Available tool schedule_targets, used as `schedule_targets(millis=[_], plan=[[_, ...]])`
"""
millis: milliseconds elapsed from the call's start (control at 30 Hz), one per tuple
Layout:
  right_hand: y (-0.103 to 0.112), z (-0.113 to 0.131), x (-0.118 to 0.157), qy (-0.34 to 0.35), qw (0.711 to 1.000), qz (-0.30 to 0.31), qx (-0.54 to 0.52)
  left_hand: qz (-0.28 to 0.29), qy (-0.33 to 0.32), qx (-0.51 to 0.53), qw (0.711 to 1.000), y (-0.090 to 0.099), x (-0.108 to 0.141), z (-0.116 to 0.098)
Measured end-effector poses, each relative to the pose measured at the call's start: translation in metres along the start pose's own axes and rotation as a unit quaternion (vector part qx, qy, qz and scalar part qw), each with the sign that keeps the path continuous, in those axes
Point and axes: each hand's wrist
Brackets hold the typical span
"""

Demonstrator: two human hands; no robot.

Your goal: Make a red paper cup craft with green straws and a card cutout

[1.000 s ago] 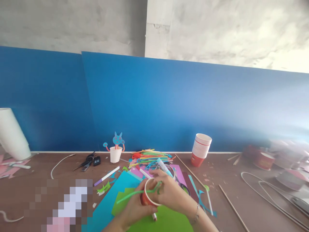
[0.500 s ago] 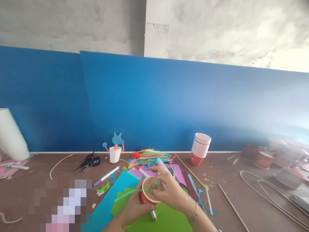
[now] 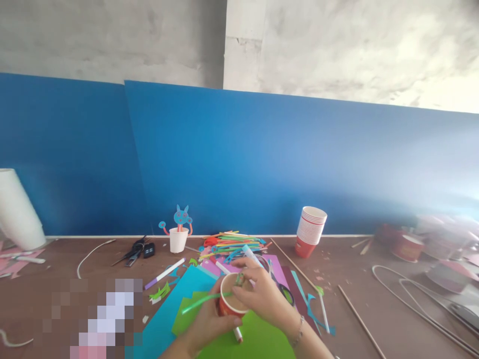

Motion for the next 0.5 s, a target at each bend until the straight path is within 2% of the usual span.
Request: schedule_targets(millis=[100,233,400,500], plan=[[-0.005,-0.002,0.000,-0.011,1.000,-0.001,0.006,-0.002,0.002,-0.002,1.000,0.004,0.000,0.006],[0.003,-0.001,-0.001,-0.049,0.998,0.023,-0.023,-0.014,-0.006,-0.019,1.000,0.007,0.000,0.005],[0.008,0.002,-0.002,0.000,0.999,-0.031,-0.022,-0.019,0.000,-0.001,1.000,0.004,-0.001,0.003],[0.002,0.000,-0.001,0.003,1.000,-0.028,-0.002,-0.011,0.006,0.004,1.000,0.002,-0.002,0.005]])
Point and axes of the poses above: each hand's wrist, its own x-axis away from the middle knuckle, its own y-axis out of the back of the hand, z = x × y, and after that the axes turned 10 degrees about x, right-handed
